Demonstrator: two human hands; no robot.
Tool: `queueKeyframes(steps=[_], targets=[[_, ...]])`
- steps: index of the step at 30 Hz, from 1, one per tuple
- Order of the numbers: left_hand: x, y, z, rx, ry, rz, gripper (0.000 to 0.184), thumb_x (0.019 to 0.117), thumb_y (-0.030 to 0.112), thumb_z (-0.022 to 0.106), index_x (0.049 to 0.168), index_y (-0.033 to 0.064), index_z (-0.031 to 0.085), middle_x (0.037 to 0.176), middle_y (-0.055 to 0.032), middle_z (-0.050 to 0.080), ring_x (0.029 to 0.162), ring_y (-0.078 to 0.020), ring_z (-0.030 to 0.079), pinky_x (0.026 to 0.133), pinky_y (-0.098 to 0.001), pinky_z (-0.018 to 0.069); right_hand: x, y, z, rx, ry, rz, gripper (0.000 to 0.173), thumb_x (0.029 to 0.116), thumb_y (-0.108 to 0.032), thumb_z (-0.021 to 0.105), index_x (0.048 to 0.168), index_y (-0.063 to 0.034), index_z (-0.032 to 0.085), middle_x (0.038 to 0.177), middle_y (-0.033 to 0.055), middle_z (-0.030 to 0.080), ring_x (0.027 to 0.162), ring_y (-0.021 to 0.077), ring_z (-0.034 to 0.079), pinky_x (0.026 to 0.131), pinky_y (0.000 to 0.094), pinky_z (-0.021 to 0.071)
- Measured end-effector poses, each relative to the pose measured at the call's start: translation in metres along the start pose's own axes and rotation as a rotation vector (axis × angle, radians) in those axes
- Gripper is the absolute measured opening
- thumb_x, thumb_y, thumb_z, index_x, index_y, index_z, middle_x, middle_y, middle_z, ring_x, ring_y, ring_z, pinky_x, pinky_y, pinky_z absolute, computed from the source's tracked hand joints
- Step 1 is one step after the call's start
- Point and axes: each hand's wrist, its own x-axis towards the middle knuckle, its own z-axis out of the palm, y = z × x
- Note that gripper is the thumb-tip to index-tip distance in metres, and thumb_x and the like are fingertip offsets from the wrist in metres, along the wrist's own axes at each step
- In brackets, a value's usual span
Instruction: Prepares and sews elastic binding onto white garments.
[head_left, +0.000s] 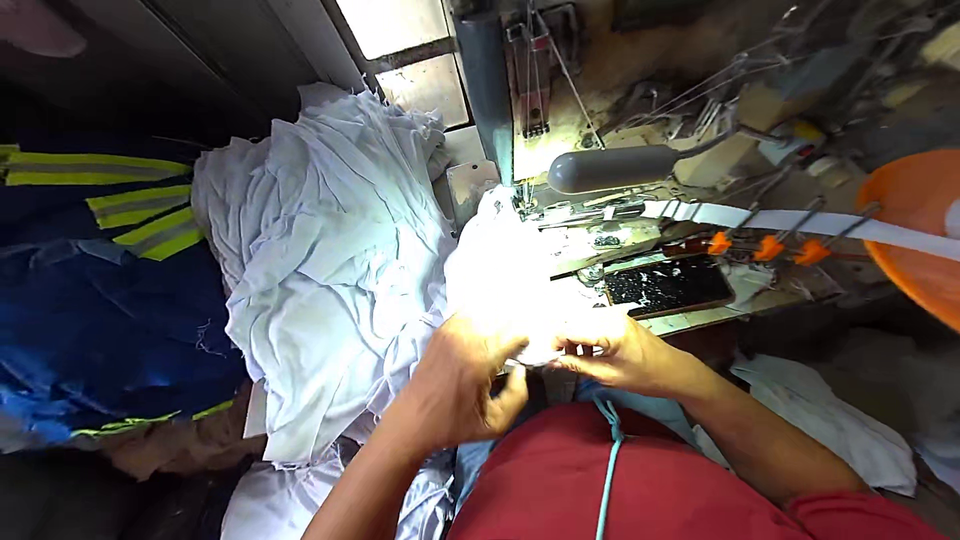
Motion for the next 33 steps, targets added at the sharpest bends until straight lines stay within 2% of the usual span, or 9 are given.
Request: queueKeyframes(steps=[4, 7, 9, 10, 12, 14, 22, 28, 33], targets=[[0.006, 0.000, 0.033, 0.108, 0.071, 0.151, 0.059, 0.0980, 0.064, 0.048, 0.118, 0.0117, 0.066, 0.100, -0.0073, 0.071, 0.094, -0.0209, 0.064, 0.090, -0.0369, 0.0457, -0.002, 0.003, -0.003, 0.171, 0.066, -0.086, 0.021, 0.0999, -0.016, 0.066, 0.092, 0.0033, 0.071, 0.085, 0.0099, 0.071, 0.078, 0.0040, 0.064, 0.075, 0.0163, 0.0522], [0.001, -0.039, 0.065, 0.418, 0.083, 0.076, 0.031, 0.0841, 0.032, 0.065, 0.095, 0.0062, 0.076, 0.098, -0.0183, 0.074, 0.103, -0.0425, 0.069, 0.093, -0.0649, 0.0469, -0.007, 0.012, -0.014, 0.384, 0.149, -0.044, 0.017, 0.0967, -0.015, 0.070, 0.084, -0.0038, 0.067, 0.082, -0.0033, 0.067, 0.079, -0.0064, 0.061, 0.074, 0.0114, 0.0512], [0.003, -0.056, 0.062, 0.497, 0.105, -0.049, 0.029, 0.0856, 0.008, 0.065, 0.112, -0.0024, 0.073, 0.134, -0.0259, 0.063, 0.139, -0.0477, 0.047, 0.113, -0.0730, 0.0244, -0.012, 0.017, -0.021, 0.439, 0.158, -0.052, 0.017, 0.0971, -0.017, 0.070, 0.084, -0.0074, 0.066, 0.089, -0.0052, 0.067, 0.087, -0.0064, 0.061, 0.078, 0.0118, 0.0514], [0.007, -0.059, 0.055, 0.532, 0.157, -0.059, 0.026, 0.0895, 0.005, 0.061, 0.112, -0.0014, 0.073, 0.136, -0.0227, 0.063, 0.142, -0.0439, 0.045, 0.116, -0.0685, 0.0237, -0.013, 0.020, -0.023, 0.432, 0.154, -0.066, 0.017, 0.0983, -0.019, 0.069, 0.086, -0.0076, 0.067, 0.093, -0.0037, 0.067, 0.092, -0.0051, 0.061, 0.081, 0.0124, 0.0509], [0.015, -0.058, 0.041, 0.573, 0.260, -0.024, 0.018, 0.0917, 0.007, 0.060, 0.098, -0.0012, 0.075, 0.117, -0.0195, 0.072, 0.119, -0.0390, 0.064, 0.103, -0.0538, 0.0462, -0.016, 0.023, -0.021, 0.374, 0.153, -0.076, 0.022, 0.0990, -0.021, 0.068, 0.084, -0.0045, 0.067, 0.096, 0.0020, 0.068, 0.096, -0.0012, 0.061, 0.085, 0.0150, 0.0494], [0.019, -0.055, 0.030, 0.537, 0.224, 0.001, 0.017, 0.0883, 0.006, 0.061, 0.092, -0.0040, 0.074, 0.107, -0.0213, 0.074, 0.104, -0.0383, 0.070, 0.089, -0.0473, 0.0540, -0.017, 0.024, -0.016, 0.313, 0.158, -0.050, 0.025, 0.0982, -0.020, 0.069, 0.080, -0.0028, 0.065, 0.087, 0.0030, 0.066, 0.085, -0.0017, 0.060, 0.078, 0.0135, 0.0487], [0.045, -0.055, 0.023, 0.371, 0.074, -0.189, 0.027, 0.0894, 0.003, 0.059, 0.111, -0.0016, 0.075, 0.116, -0.0189, 0.072, 0.112, -0.0384, 0.066, 0.100, -0.0500, 0.0500, -0.008, 0.034, 0.000, 0.268, 0.294, 0.069, 0.015, 0.0977, -0.009, 0.065, 0.090, 0.0033, 0.070, 0.083, 0.0030, 0.070, 0.070, -0.0008, 0.065, 0.066, 0.0148, 0.0559], [0.082, -0.069, 0.008, 0.430, -0.135, -0.212, 0.028, 0.0873, -0.010, 0.065, 0.110, 0.0025, 0.076, 0.111, -0.0181, 0.072, 0.103, -0.0418, 0.067, 0.087, -0.0575, 0.0503, 0.019, 0.038, 0.000, 0.200, 0.351, 0.107, 0.015, 0.0982, -0.007, 0.062, 0.092, 0.0039, 0.071, 0.084, 0.0025, 0.070, 0.070, 0.0004, 0.065, 0.066, 0.0168, 0.0571], [0.092, -0.112, 0.012, 0.412, -0.063, -0.213, 0.033, 0.0862, -0.008, 0.066, 0.116, 0.0039, 0.075, 0.124, -0.0196, 0.070, 0.118, -0.0421, 0.063, 0.097, -0.0596, 0.0479, 0.043, 0.042, 0.001, 0.154, 0.461, 0.180, 0.011, 0.0943, -0.007, 0.068, 0.089, 0.0023, 0.071, 0.077, 0.0014, 0.069, 0.064, 0.0021, 0.064, 0.061, 0.0184, 0.0564]])
